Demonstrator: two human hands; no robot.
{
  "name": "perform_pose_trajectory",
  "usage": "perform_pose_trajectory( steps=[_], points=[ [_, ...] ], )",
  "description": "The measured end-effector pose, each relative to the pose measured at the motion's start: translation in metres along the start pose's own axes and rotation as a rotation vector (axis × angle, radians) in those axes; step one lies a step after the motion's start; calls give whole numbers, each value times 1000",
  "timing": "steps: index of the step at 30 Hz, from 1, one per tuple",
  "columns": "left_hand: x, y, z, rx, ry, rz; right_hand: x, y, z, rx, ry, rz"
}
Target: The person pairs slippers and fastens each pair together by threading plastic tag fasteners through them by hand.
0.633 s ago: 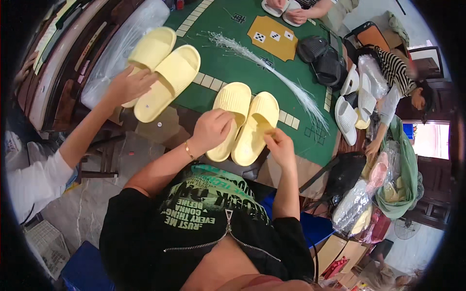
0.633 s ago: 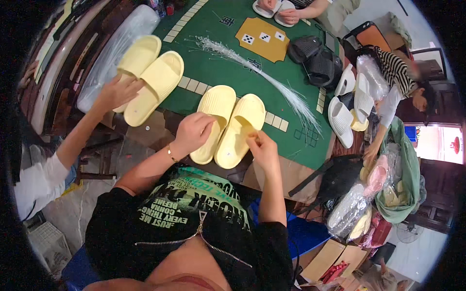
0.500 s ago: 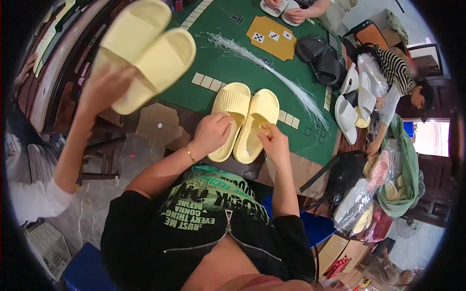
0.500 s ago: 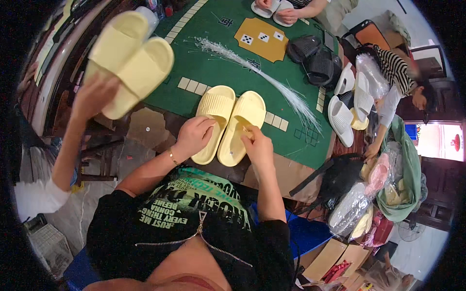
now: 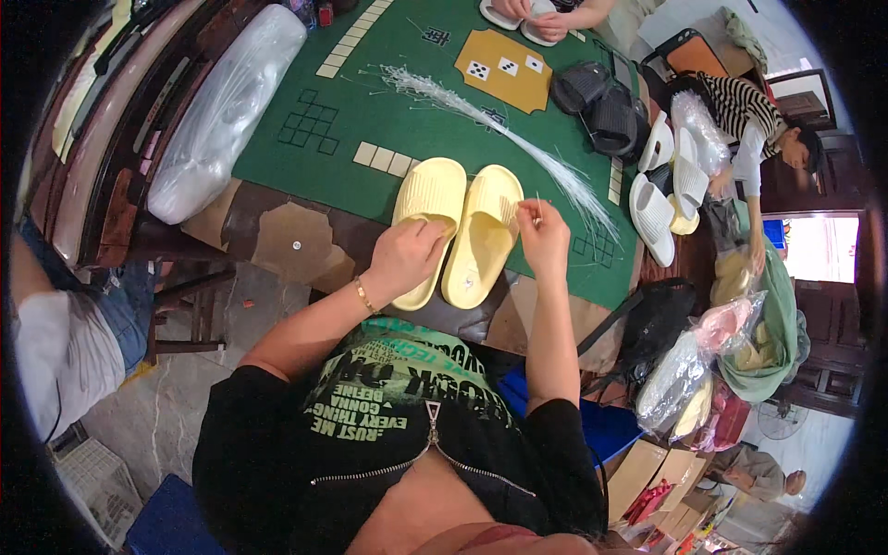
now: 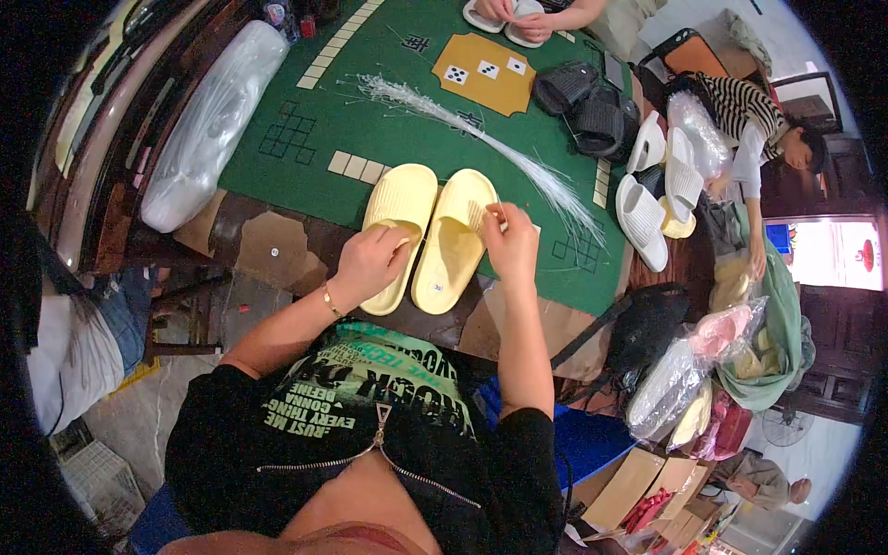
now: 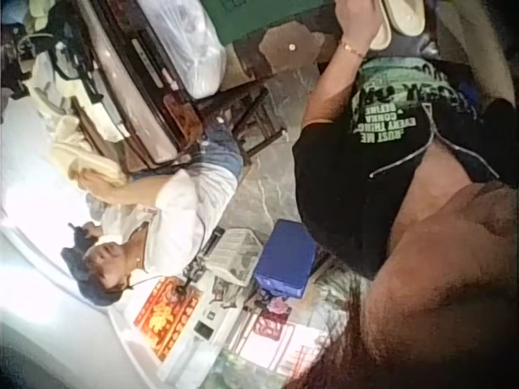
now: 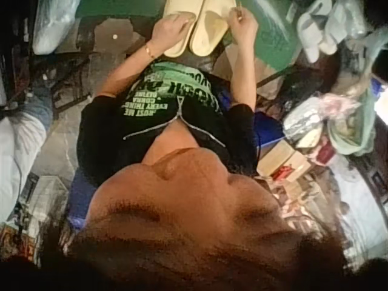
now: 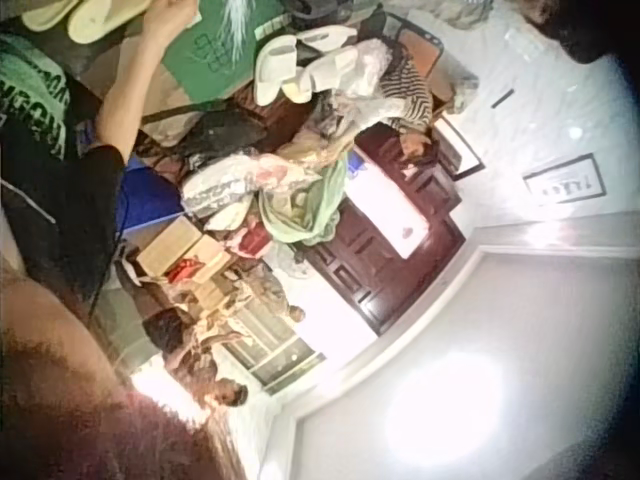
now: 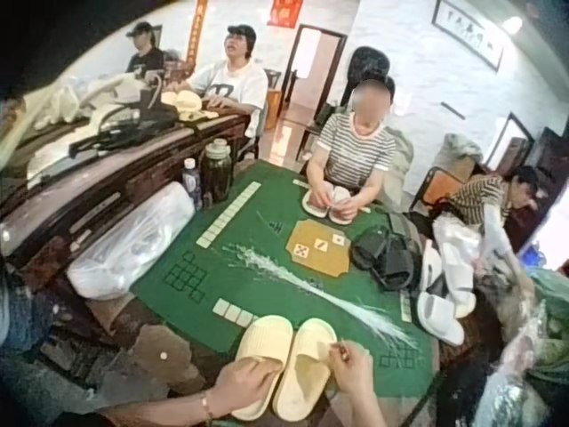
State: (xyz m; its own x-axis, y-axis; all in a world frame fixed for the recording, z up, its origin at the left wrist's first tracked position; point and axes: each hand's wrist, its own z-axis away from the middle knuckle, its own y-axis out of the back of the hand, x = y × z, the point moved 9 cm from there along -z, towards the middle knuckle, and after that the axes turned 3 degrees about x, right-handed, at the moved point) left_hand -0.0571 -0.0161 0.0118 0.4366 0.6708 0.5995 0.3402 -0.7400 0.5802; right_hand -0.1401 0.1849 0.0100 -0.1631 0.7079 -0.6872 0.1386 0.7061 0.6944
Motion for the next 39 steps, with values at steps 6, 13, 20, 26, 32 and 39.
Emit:
perform_pose_trajectory(
  steps=[6,13,20,26,32,39],
  points=[
    [16,-14,6,-95,-144,-103,-10,-33,-34,-82,112,60],
    [24,-52,-6,-276,-109,-215,8,-55,-43,-76,57,50],
    [27,-68,-3,-405,-154,-253,15,-53,-40,-34,-13,-82],
    [4,-25,-3,-290,-166,-114,17,-45,-38,-58,-76,-110],
    [-20,8,1,-46,84,-85,13,-52,-36,-265,-131,47],
    [-12,1,16,-28,128,8,-11,-77,-52,-309,-17,52]
  ],
)
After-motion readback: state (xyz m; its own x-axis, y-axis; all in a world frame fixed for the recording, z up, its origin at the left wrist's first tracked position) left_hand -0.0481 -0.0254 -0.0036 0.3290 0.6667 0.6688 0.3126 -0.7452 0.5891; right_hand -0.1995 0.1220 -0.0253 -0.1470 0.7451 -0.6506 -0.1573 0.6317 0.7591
